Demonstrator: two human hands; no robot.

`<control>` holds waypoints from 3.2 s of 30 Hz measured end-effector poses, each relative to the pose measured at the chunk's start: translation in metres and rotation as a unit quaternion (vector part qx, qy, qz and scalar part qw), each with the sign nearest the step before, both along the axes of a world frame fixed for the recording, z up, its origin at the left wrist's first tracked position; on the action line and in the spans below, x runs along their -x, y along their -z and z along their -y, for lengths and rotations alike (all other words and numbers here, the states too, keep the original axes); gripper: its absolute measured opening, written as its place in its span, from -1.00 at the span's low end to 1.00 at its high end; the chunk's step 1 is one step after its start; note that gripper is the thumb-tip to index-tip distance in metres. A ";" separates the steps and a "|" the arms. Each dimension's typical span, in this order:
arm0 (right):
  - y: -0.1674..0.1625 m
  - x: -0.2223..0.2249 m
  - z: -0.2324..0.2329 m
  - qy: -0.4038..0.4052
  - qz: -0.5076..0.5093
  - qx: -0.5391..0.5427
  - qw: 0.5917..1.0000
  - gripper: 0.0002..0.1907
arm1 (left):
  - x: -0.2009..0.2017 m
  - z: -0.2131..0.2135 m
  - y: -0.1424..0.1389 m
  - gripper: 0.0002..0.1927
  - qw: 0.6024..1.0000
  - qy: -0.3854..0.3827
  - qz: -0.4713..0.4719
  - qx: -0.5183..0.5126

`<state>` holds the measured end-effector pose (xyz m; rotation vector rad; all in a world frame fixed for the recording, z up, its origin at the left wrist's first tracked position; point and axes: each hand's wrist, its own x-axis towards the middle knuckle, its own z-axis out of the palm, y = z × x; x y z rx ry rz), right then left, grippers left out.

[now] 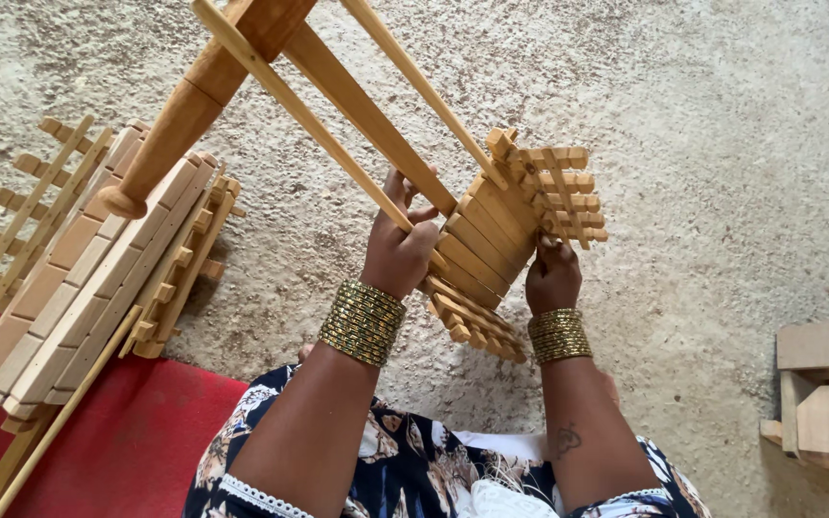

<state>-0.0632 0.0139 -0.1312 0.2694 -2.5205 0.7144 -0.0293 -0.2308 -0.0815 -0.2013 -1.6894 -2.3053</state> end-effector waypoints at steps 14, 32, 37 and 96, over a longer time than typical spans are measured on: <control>-0.035 -0.024 0.042 -0.169 -0.117 0.016 0.979 -0.87 | -0.006 -0.001 -0.007 -0.08 0.997 0.011 -0.057 0.049; -0.075 -0.044 0.073 -0.284 0.008 0.059 0.957 -0.87 | -0.006 0.001 -0.010 -0.08 0.999 0.035 -0.037 0.017; -0.069 -0.030 0.049 -0.247 0.147 0.025 0.957 -0.84 | -0.002 0.003 -0.008 -0.10 0.999 0.012 -0.032 0.029; -0.043 -0.110 0.025 -0.208 0.183 0.040 0.960 -0.71 | -0.007 0.004 -0.041 -0.08 0.998 0.023 0.059 -0.012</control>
